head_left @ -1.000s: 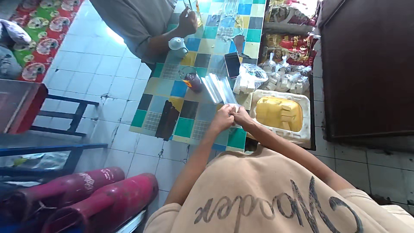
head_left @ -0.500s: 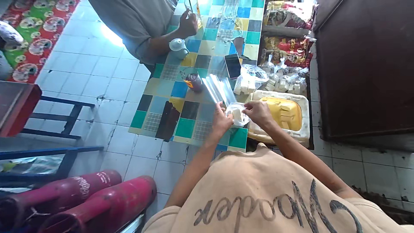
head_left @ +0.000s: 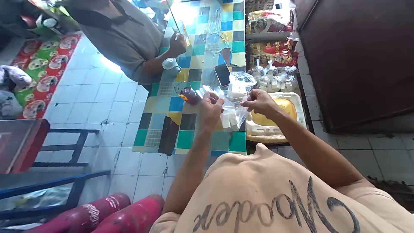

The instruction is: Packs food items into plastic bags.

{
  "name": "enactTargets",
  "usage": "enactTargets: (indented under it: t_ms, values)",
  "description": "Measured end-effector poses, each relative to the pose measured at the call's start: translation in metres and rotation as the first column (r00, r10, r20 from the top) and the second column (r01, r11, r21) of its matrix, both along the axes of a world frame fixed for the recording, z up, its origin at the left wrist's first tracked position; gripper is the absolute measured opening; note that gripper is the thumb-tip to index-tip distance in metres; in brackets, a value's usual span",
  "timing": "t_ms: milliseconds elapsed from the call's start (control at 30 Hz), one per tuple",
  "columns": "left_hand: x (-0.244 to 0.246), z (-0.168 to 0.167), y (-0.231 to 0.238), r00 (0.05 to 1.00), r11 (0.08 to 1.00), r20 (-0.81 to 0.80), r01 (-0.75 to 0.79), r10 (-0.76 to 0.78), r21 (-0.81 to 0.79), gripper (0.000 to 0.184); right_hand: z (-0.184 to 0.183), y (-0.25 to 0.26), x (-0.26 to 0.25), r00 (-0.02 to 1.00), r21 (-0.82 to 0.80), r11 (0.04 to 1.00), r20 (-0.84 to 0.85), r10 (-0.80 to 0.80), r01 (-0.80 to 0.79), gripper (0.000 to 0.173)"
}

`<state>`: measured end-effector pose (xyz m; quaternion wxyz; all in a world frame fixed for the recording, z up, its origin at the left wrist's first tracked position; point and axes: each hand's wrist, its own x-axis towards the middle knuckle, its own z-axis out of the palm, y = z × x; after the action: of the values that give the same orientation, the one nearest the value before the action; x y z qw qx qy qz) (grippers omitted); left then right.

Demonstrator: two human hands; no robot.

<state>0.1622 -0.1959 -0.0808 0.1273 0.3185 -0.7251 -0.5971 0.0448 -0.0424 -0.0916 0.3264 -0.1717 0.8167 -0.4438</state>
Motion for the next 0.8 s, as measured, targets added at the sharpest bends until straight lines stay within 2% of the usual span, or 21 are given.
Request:
enactTargets:
  t_ms: [133, 200, 300, 367, 433, 500, 567, 700, 767, 800]
  values:
    - [0.006, 0.028, -0.004, 1.000, 0.994, -0.006, 0.022, -0.023, -0.107, 0.015, 0.031, 0.013, -0.005, 0.986, 0.078, 0.992, -0.124, 0.107, -0.098, 0.022]
    - [0.009, 0.039, -0.005, 0.998, 0.979, 0.064, 0.043, -0.030, -0.199, 0.014, 0.042, 0.020, -0.010, 0.968, 0.117, 0.984, -0.194, 0.158, -0.137, 0.018]
    - [0.013, 0.052, -0.004, 0.979, 0.959, 0.186, 0.125, -0.079, -0.253, 0.014, 0.056, 0.024, -0.011, 0.964, 0.142, 0.972, -0.160, 0.211, -0.189, 0.013]
    - [0.014, 0.056, -0.004, 0.979, 0.967, 0.179, 0.136, -0.098, -0.213, 0.013, 0.055, 0.023, -0.012, 0.977, 0.089, 0.981, -0.109, 0.184, -0.175, 0.013]
    - [0.016, 0.057, -0.006, 0.980, 0.971, 0.171, 0.140, -0.107, -0.192, 0.013, 0.048, 0.024, -0.015, 0.985, 0.050, 0.989, -0.098, 0.140, -0.136, 0.020]
    - [0.019, 0.059, -0.007, 0.970, 0.952, 0.217, 0.166, -0.110, -0.257, 0.012, 0.044, 0.026, -0.015, 0.969, 0.110, 0.988, -0.209, 0.128, -0.107, 0.025]
    - [0.024, 0.063, -0.002, 0.948, 0.918, 0.286, 0.231, -0.138, -0.324, 0.015, 0.045, 0.029, -0.010, 0.927, 0.164, 0.984, -0.354, 0.125, -0.070, 0.021]
    - [0.033, 0.064, 0.010, 0.890, 0.872, 0.362, 0.392, -0.279, -0.293, 0.028, 0.035, 0.026, 0.000, 0.885, 0.179, 0.984, -0.459, 0.084, -0.001, 0.016]
    - [0.032, 0.064, 0.006, 0.819, 0.840, 0.456, 0.488, -0.347, -0.237, 0.027, 0.034, 0.022, -0.007, 0.922, 0.213, 0.977, -0.380, 0.067, 0.017, 0.020]
    - [0.033, 0.065, 0.005, 0.793, 0.827, 0.494, 0.515, -0.358, -0.227, 0.026, 0.035, 0.021, -0.011, 0.957, 0.232, 0.973, -0.281, 0.072, -0.005, 0.022]
